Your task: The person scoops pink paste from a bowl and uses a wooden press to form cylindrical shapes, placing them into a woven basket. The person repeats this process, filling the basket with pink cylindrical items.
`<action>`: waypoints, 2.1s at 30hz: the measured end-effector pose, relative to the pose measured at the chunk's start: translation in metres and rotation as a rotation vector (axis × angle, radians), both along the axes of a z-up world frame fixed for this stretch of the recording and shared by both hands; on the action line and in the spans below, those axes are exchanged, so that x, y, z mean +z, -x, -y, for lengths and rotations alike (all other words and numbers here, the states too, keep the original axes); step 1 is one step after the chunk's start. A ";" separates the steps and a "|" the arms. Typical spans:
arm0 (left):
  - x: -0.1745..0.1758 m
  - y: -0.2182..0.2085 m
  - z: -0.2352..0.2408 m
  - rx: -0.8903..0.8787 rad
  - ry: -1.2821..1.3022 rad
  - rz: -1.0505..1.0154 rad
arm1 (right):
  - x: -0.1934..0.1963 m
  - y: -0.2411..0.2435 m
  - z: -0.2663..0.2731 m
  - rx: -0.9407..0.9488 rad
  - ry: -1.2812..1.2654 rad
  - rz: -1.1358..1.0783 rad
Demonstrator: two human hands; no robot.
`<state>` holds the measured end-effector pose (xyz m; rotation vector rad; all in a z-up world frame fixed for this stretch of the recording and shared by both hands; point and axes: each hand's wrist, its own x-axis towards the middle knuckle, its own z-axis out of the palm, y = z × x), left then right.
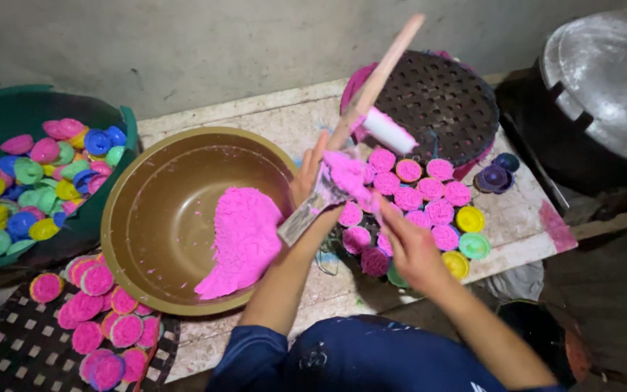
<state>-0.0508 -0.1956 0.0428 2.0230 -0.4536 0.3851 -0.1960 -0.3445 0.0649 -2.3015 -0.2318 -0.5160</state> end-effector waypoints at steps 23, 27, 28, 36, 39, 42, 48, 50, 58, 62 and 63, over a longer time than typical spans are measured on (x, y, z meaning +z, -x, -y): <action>-0.041 -0.023 -0.019 -0.152 -0.268 0.041 | 0.006 -0.031 0.069 0.048 0.062 -0.429; -0.047 -0.019 -0.029 -0.210 -0.250 0.109 | 0.048 -0.039 0.058 0.289 0.149 -0.570; -0.051 -0.018 -0.032 -0.240 -0.207 0.109 | 0.055 -0.040 0.044 0.350 0.100 -0.604; -0.129 0.005 -0.010 -0.796 0.694 -0.776 | 0.052 -0.069 -0.091 0.530 0.153 -0.262; -0.161 0.012 0.009 -0.987 0.951 -1.098 | 0.046 -0.047 -0.058 0.397 0.183 0.288; -0.185 0.029 0.019 -1.148 1.107 -1.314 | 0.032 -0.021 -0.003 -0.175 -0.286 0.648; -0.175 0.067 0.043 -1.497 1.046 -1.609 | -0.002 -0.009 0.044 -0.040 -1.019 0.437; -0.156 0.080 0.052 -1.540 0.873 -1.751 | -0.008 0.006 0.049 0.090 -1.194 0.309; -0.020 0.062 0.044 -1.200 0.116 -0.444 | 0.050 0.055 0.090 0.186 -0.170 0.248; 0.003 0.075 0.035 -0.921 -0.320 -0.257 | 0.061 0.067 0.081 0.188 0.335 0.367; 0.003 0.078 0.035 -0.985 -0.211 -0.310 | 0.063 0.068 0.077 0.205 0.363 0.371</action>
